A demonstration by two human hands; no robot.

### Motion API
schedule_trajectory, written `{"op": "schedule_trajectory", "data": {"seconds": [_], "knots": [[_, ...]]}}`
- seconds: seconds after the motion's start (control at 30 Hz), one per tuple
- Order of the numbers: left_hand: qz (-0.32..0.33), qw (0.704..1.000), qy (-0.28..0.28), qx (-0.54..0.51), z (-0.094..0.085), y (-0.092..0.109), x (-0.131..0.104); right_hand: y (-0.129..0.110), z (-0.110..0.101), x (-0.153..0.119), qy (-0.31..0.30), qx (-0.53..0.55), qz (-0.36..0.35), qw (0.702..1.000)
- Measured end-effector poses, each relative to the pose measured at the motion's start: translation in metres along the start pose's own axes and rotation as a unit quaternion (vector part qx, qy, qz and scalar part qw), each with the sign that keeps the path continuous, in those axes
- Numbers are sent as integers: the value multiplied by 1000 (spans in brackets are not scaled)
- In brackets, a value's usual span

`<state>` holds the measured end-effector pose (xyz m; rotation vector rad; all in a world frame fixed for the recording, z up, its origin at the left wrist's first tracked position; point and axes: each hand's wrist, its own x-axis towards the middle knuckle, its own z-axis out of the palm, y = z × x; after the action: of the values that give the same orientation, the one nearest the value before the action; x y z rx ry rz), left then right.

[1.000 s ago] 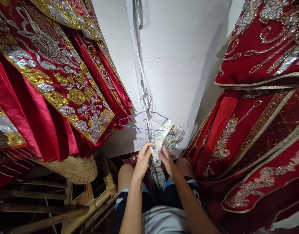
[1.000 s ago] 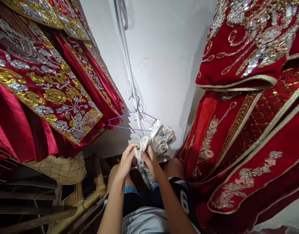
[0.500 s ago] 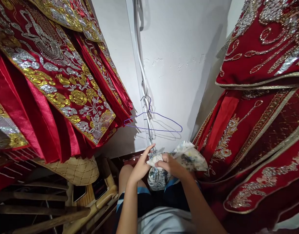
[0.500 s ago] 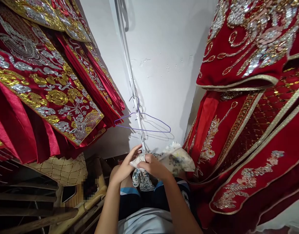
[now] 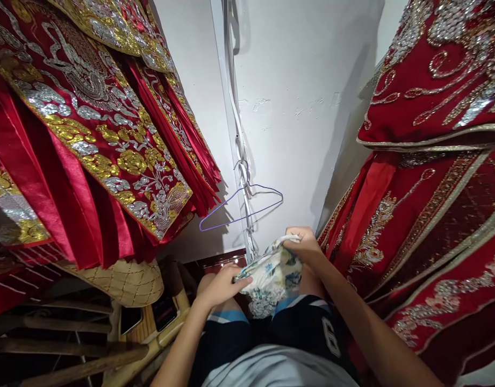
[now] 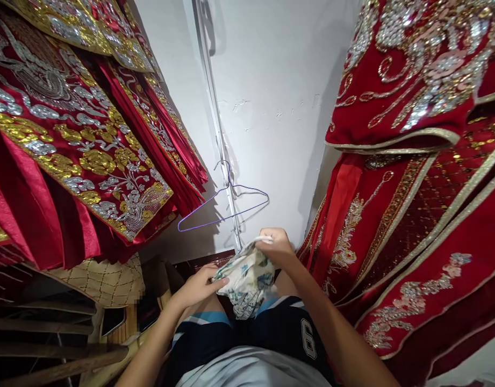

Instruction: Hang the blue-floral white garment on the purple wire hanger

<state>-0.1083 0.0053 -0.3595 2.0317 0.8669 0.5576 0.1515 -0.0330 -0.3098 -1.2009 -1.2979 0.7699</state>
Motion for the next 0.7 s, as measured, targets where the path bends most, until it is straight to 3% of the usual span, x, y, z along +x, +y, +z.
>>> {"op": "schedule_trajectory", "data": {"seconds": [0.1,0.3,0.43,0.53,0.7], "knots": [[-22,979,-2,202,-26,-10,-8,11,-1,29,75,-19,-74,994],[-70,928,85,356,-77,-19,-19,40,17,83,-9,-18,-112,994],[-50,898,164,406,-101,-16,-14,64,37,114,-11,-52,-56,997],[-76,889,178,414,-112,-9,-7,75,41,121,-12,-94,-28,995],[-190,882,122,413,-117,9,4,76,22,102,-1,-132,-15,991]]}}
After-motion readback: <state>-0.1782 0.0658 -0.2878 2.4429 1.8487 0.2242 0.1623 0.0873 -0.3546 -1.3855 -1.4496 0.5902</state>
